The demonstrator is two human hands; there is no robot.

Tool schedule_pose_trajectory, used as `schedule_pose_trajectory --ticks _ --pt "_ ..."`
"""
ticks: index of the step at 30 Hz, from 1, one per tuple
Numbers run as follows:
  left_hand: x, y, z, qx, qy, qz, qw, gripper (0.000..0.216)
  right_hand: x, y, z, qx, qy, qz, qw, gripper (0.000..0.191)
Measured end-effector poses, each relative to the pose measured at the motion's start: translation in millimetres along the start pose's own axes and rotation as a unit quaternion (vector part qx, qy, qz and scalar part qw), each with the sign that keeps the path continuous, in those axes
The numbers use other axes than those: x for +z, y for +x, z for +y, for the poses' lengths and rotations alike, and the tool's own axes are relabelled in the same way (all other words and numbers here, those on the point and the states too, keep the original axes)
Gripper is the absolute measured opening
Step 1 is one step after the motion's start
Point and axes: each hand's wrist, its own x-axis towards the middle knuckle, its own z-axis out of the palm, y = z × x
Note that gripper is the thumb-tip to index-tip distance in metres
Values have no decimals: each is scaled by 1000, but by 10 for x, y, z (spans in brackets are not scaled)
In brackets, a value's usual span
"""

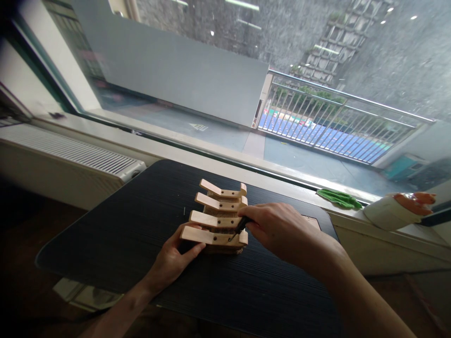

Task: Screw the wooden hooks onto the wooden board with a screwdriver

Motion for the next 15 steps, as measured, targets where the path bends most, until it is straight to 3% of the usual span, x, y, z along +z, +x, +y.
schedule_pose_trajectory --ticks 15 --pt "3 0 -12 0 -12 0 1000 34 66 2 4 12 -22 9 1000 27"
